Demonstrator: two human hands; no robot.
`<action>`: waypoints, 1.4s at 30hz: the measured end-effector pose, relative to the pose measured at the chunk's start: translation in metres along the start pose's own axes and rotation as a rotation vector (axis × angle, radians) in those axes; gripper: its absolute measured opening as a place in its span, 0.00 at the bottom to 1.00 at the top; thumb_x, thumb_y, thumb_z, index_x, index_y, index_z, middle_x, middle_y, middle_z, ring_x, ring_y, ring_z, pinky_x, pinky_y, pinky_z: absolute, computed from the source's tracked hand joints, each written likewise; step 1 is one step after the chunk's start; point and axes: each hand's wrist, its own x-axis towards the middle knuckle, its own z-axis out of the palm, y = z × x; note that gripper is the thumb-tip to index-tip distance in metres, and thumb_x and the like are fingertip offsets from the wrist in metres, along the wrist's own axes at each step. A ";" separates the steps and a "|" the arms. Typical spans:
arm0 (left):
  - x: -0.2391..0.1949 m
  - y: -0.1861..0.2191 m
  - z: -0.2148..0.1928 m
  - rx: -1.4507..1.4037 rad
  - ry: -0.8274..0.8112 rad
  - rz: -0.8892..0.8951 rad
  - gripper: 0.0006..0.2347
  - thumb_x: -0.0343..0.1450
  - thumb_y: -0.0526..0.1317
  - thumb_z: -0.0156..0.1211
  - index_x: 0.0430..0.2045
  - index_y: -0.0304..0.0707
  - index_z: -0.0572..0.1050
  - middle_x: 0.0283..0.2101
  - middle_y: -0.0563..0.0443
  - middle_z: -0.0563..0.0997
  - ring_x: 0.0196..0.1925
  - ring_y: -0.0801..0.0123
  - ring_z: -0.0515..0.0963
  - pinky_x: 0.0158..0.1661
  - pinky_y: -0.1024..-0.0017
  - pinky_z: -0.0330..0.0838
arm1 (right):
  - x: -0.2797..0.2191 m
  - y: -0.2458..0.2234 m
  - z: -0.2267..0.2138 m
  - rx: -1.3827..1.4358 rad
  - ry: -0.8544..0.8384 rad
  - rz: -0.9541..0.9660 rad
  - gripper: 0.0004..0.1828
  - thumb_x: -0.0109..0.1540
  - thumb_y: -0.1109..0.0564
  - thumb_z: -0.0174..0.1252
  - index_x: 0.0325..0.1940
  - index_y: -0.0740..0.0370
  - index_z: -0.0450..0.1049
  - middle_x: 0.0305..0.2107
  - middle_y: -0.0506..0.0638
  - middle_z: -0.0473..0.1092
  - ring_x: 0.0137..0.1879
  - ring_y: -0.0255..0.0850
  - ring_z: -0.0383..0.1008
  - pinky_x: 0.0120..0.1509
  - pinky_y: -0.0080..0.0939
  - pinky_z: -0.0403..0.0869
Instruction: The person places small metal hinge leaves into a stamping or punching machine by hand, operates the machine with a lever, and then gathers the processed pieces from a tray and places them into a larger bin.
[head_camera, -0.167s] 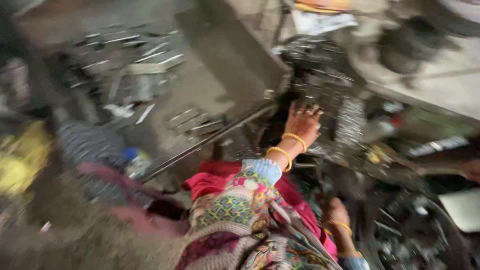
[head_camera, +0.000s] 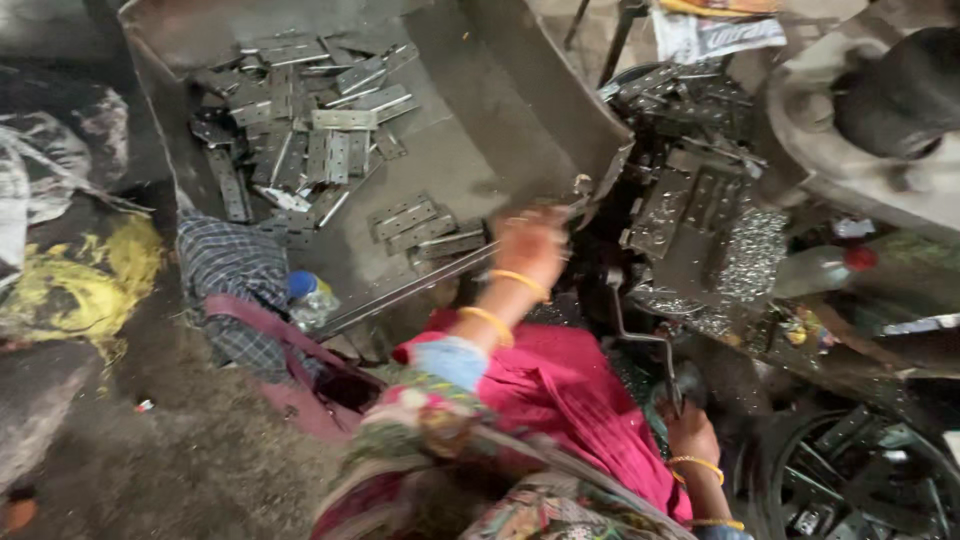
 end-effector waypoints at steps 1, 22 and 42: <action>-0.010 -0.040 -0.019 0.145 0.233 0.118 0.16 0.73 0.36 0.46 0.54 0.48 0.76 0.51 0.44 0.81 0.50 0.53 0.79 0.53 0.48 0.66 | 0.000 0.007 0.006 0.000 -0.011 -0.005 0.26 0.63 0.37 0.57 0.51 0.58 0.78 0.44 0.68 0.77 0.53 0.68 0.77 0.55 0.64 0.75; -0.013 -0.181 -0.044 0.272 -0.044 0.131 0.22 0.68 0.45 0.65 0.57 0.44 0.72 0.62 0.46 0.75 0.58 0.48 0.76 0.56 0.54 0.72 | -0.022 -0.025 0.003 0.085 0.217 -0.157 0.21 0.59 0.36 0.61 0.41 0.54 0.78 0.38 0.58 0.77 0.48 0.57 0.78 0.52 0.53 0.75; 0.128 -0.107 -0.038 0.540 -0.171 -0.005 0.15 0.72 0.48 0.60 0.49 0.41 0.77 0.49 0.41 0.82 0.52 0.49 0.83 0.51 0.55 0.80 | -0.049 -0.052 -0.048 0.148 0.072 0.007 0.22 0.63 0.42 0.60 0.55 0.56 0.70 0.39 0.60 0.77 0.49 0.58 0.78 0.53 0.57 0.75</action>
